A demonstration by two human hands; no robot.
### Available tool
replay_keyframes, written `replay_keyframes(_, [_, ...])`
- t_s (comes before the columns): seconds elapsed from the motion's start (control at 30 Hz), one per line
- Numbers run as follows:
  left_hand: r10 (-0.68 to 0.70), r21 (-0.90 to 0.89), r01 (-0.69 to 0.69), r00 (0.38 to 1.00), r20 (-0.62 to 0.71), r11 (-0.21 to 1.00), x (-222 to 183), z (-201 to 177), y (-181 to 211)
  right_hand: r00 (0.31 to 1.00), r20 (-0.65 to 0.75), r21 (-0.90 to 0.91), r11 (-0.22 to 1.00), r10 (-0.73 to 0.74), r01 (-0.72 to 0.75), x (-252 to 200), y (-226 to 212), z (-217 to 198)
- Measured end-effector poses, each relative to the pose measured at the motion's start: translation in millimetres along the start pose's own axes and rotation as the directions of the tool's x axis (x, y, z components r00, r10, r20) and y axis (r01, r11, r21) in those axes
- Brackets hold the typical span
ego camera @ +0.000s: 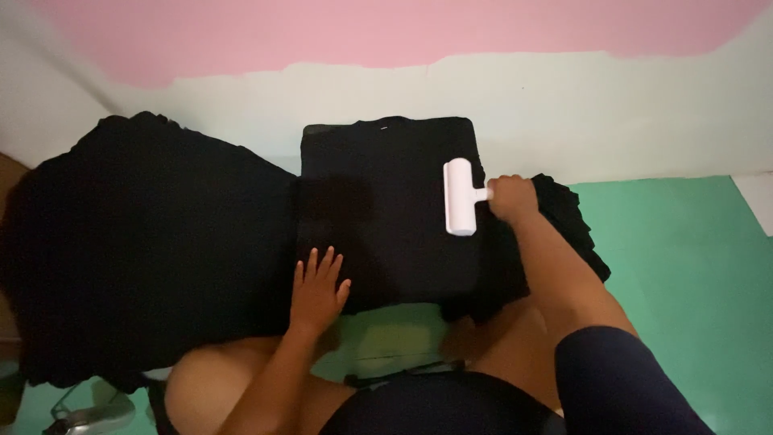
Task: Using a lint roller to remove debris from black t-shirts to prepare them for printing or packaging.
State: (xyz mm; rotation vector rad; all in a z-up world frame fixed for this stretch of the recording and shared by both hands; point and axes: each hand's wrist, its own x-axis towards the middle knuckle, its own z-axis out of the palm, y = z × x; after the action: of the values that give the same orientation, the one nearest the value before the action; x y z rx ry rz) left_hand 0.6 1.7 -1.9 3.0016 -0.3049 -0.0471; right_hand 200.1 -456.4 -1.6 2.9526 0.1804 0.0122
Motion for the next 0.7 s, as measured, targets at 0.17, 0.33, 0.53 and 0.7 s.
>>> replay_keyframes(0.17, [0.015,0.023,-0.014,1.0,-0.02,1.0,0,1,1,0.996,-0.071,0.17,0.984,0.056,-0.043,4,-38,-30])
replay_keyframes(0.33, [-0.007,0.001,0.007,1.0,0.021,1.0,-1,-9,4,0.999,-0.042,0.228,0.973,-0.023,0.032,15,-120,-34])
replay_keyframes(0.53, [-0.005,-0.011,0.005,1.0,0.015,1.0,-1,-5,3,0.977,-0.116,0.11,0.975,-0.179,0.192,27,-129,-8])
replay_keyframes(0.7, [-0.013,0.014,0.014,0.997,-0.077,1.0,3,14,-1,0.998,-0.037,-0.081,0.996,-0.048,0.045,47,-55,-3])
